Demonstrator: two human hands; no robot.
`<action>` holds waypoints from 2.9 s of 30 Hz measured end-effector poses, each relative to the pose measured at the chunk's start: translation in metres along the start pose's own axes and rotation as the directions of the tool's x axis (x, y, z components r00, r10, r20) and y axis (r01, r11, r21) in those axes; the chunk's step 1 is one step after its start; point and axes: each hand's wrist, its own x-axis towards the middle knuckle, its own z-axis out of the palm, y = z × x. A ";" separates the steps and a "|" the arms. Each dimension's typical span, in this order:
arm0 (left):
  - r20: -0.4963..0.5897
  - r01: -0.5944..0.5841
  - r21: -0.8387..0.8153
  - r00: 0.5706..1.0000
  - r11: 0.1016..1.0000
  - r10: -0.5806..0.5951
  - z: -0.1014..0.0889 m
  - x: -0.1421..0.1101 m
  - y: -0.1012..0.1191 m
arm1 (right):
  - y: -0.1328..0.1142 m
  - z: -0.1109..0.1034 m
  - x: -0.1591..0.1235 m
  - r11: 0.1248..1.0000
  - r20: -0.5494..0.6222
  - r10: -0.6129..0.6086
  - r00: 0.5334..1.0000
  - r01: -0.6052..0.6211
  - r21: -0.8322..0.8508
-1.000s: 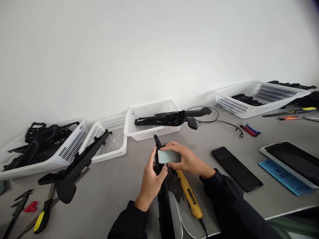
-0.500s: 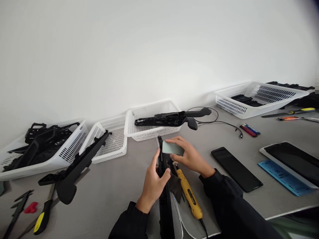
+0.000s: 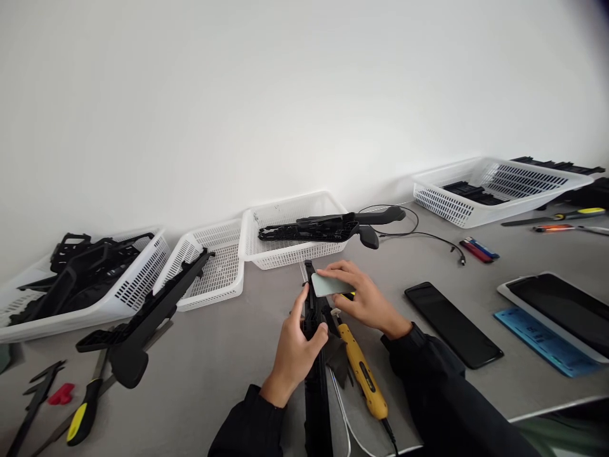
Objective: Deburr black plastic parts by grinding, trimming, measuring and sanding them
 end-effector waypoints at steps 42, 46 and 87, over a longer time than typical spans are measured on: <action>0.028 0.145 -0.124 0.989 0.982 -0.143 -0.008 0.001 0.003 | -0.016 0.003 0.001 0.999 0.133 0.000 0.991 -0.005 0.038; -0.055 0.061 -0.120 0.996 0.991 -0.068 -0.007 0.003 -0.003 | -0.017 0.005 0.001 0.999 0.057 0.002 0.998 -0.006 0.054; -0.120 0.101 -0.150 0.986 0.983 -0.120 -0.006 0.005 -0.002 | -0.014 0.007 0.001 0.708 0.403 0.446 0.799 -0.590 0.387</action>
